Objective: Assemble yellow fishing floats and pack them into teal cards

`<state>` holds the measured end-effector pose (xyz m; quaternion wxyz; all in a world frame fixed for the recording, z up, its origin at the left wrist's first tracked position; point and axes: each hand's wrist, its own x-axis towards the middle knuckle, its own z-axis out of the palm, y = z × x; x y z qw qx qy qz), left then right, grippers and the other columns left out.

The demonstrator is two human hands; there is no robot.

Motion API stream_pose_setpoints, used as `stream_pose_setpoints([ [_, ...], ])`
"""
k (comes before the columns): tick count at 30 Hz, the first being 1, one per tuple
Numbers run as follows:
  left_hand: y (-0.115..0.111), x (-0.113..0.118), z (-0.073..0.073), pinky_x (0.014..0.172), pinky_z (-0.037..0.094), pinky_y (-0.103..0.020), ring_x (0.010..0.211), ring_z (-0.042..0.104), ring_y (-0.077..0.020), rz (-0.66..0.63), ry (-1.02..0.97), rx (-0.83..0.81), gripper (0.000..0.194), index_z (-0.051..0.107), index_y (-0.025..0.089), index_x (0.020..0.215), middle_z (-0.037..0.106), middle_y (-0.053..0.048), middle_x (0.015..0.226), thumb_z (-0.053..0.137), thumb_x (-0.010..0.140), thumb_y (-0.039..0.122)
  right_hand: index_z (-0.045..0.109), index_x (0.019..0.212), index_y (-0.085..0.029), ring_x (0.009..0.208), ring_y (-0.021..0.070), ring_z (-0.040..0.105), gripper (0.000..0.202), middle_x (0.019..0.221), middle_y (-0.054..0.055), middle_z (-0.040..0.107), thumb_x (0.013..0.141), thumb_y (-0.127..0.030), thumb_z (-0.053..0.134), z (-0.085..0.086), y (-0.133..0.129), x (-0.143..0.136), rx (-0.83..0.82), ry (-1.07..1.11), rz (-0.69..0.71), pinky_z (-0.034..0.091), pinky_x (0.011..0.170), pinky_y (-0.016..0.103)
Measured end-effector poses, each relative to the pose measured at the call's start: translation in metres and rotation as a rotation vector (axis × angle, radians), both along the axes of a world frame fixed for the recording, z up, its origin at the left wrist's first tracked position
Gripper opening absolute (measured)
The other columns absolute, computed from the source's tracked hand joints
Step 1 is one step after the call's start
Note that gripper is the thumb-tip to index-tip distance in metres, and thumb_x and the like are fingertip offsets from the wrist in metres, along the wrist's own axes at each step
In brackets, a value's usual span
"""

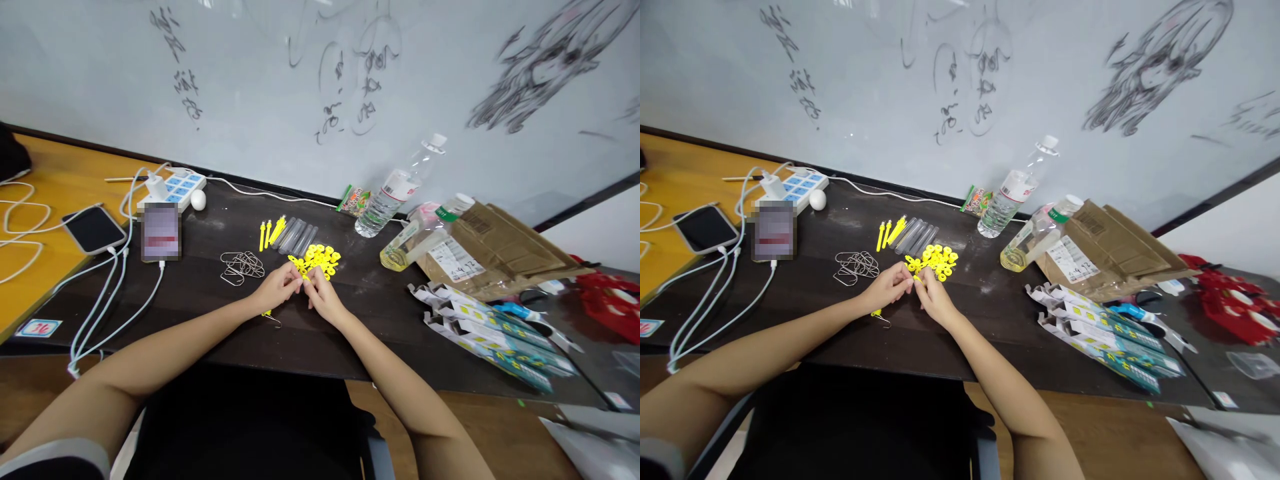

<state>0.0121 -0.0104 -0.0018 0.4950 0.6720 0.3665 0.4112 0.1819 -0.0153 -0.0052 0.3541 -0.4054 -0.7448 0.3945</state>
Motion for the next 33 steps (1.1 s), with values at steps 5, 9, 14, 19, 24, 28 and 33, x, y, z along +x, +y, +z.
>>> stream_pose_setpoints([
  [5, -0.001, 0.001, 0.000, 0.040, 0.035, -0.014, 0.043, 0.044, -0.0039, -0.005, -0.011, -0.040, 0.018, 0.043, 0.018, 0.083, 0.053, 0.005, 0.064, 0.052, 0.085, 0.033, 0.034, 0.087, -0.023, 0.047, 0.0108, 0.046, 0.012, 0.063, -0.005, 0.044, 0.093, -0.032, 0.038, 0.004, 0.000, 0.002, 0.140, -0.152, -0.024, 0.036, 0.049, 0.023],
  [9, 0.002, 0.002, -0.003, 0.036, 0.033, -0.013, 0.041, 0.043, -0.0033, -0.048, -0.077, -0.110, 0.020, 0.042, 0.018, 0.083, 0.053, 0.005, 0.063, 0.053, 0.085, 0.034, 0.037, 0.087, -0.023, 0.055, 0.0140, 0.046, 0.007, 0.067, -0.002, 0.046, 0.090, -0.028, 0.041, 0.006, 0.001, 0.005, 0.252, -0.301, -0.078, 0.032, 0.055, 0.026],
  [14, 0.006, 0.003, -0.006, 0.035, 0.032, -0.013, 0.038, 0.042, -0.0022, -0.120, -0.194, -0.197, 0.024, 0.041, 0.017, 0.083, 0.055, 0.005, 0.062, 0.055, 0.084, 0.036, 0.036, 0.085, -0.023, 0.052, 0.0121, 0.040, 0.012, 0.061, -0.005, 0.040, 0.091, -0.032, 0.041, 0.003, 0.003, 0.005, 0.174, -0.175, -0.059, 0.032, 0.054, 0.024],
  [19, 0.006, 0.002, -0.001, 0.037, 0.033, -0.014, 0.042, 0.043, -0.0034, -0.097, -0.115, -0.139, 0.021, 0.042, 0.018, 0.085, 0.056, 0.004, 0.067, 0.056, 0.083, 0.033, 0.037, 0.089, -0.023, 0.041, 0.0064, 0.034, 0.020, 0.060, -0.009, 0.039, 0.091, -0.043, 0.042, -0.003, 0.006, 0.002, -0.087, 0.112, -0.019, 0.034, 0.039, 0.019],
  [24, 0.000, -0.001, 0.007, 0.047, 0.038, -0.018, 0.049, 0.048, -0.0065, 0.006, 0.059, 0.027, 0.012, 0.046, 0.018, 0.087, 0.057, 0.003, 0.069, 0.053, 0.083, 0.027, 0.041, 0.089, -0.022, 0.033, 0.0024, 0.036, 0.030, 0.065, -0.009, 0.047, 0.080, -0.047, 0.056, -0.001, 0.008, -0.002, -0.257, 0.259, -0.040, 0.037, 0.028, 0.017],
  [28, -0.001, -0.003, 0.009, 0.052, 0.039, -0.020, 0.053, 0.051, -0.0084, 0.027, 0.141, 0.093, 0.010, 0.047, 0.019, 0.087, 0.059, 0.003, 0.070, 0.052, 0.084, 0.027, 0.046, 0.081, -0.019, 0.031, 0.0016, 0.038, 0.032, 0.060, -0.009, 0.047, 0.076, -0.048, 0.061, 0.002, 0.010, -0.004, -0.293, 0.282, -0.050, 0.039, 0.027, 0.017],
  [33, -0.001, -0.004, 0.011, 0.056, 0.038, -0.022, 0.056, 0.052, -0.0101, 0.022, 0.254, 0.197, 0.005, 0.047, 0.019, 0.087, 0.061, 0.002, 0.074, 0.051, 0.085, 0.023, 0.050, 0.078, -0.018, 0.029, 0.0023, 0.037, 0.031, 0.054, -0.010, 0.041, 0.074, -0.046, 0.064, 0.001, 0.011, -0.002, -0.323, 0.293, -0.073, 0.038, 0.026, 0.017],
])
